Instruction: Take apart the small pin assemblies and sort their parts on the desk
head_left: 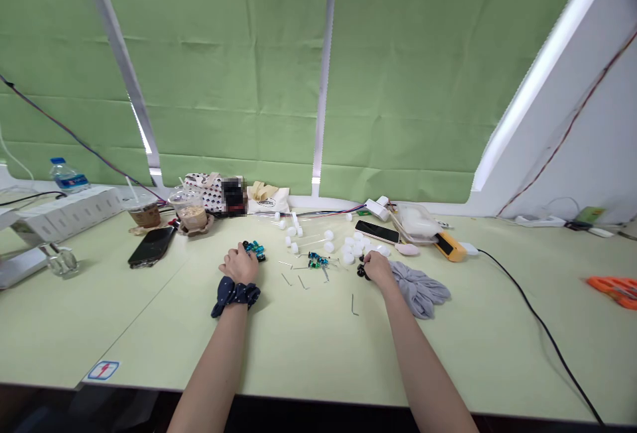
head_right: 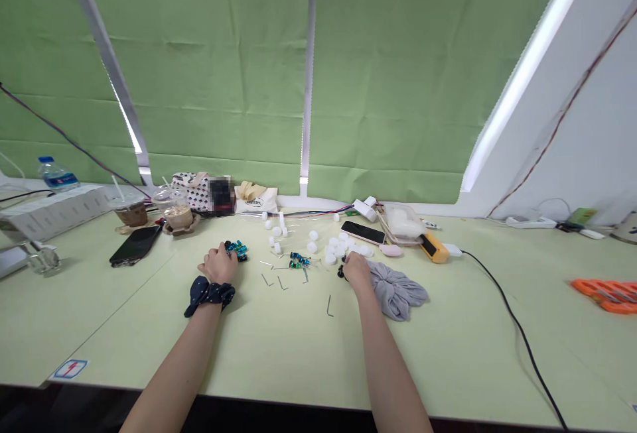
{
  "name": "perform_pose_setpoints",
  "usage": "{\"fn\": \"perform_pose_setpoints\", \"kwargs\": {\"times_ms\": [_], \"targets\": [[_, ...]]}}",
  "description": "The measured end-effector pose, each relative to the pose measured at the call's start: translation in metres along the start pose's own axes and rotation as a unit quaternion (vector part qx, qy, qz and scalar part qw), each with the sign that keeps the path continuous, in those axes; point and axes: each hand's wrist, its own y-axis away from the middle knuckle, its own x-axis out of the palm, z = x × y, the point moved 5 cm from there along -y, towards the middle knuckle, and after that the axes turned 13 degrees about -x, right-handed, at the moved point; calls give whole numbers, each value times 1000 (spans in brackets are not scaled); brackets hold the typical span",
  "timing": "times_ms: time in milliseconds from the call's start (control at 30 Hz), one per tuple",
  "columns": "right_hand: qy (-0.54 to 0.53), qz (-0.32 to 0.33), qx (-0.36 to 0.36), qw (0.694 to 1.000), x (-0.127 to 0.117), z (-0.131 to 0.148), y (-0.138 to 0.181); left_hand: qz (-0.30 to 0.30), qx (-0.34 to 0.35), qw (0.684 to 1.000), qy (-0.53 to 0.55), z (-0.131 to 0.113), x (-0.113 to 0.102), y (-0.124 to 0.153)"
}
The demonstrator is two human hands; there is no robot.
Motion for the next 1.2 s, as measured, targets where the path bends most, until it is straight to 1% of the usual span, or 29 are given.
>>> {"fn": "perform_pose_setpoints", "kwargs": {"times_ms": [333, 500, 567, 633, 700, 733, 767, 800, 833, 867, 900, 1000, 1067, 1133, 1200], "targets": [[48, 26, 5, 998, -1, 1, 1, 4, 1, 1000, -8, 0, 2, -1], [55, 33, 17, 998, -4, 5, 3, 18, -1, 1000, -5, 0, 2, -2], [61, 18, 21, 998, -8, 9, 5, 20, -2, 1000, -1, 0, 1, -1], [66, -28, 15, 997, -15, 19, 7, 14, -1, 1000, 6, -1, -2, 1], [52, -76, -33, 995, -19, 36, 9, -7, 4, 1000, 13, -4, -8, 4], [33, -81, -76, 993, -18, 47, 11, -23, 9, 1000, 18, -7, -12, 7], [7, -66, -130, 989, -13, 59, 12, -38, 16, 999, 24, -9, -17, 10], [-20, -28, -178, 983, -6, 71, 14, -50, 26, 998, 31, -13, -21, 14], [-40, 10, -211, 977, 2, 81, 17, -58, 39, 997, 39, -17, -24, 19], [-47, 38, -230, 971, 10, 88, 19, -60, 53, 996, 48, -22, -27, 24], [-42, 54, -226, 972, 17, 93, 21, -58, 71, 994, 58, -27, -28, 29], [-9, 60, -187, 980, 30, 96, 22, -32, 139, 986, 89, -42, -28, 48], [-5, 64, -172, 983, 35, 95, 22, 5, 192, 975, 114, -52, -25, 61], [-15, 79, -161, 984, 38, 92, 21, 62, 245, 957, 142, -61, -19, 74], [-26, 91, -150, 984, 39, 89, 22, 140, 300, 928, 170, -69, -12, 89]]}}
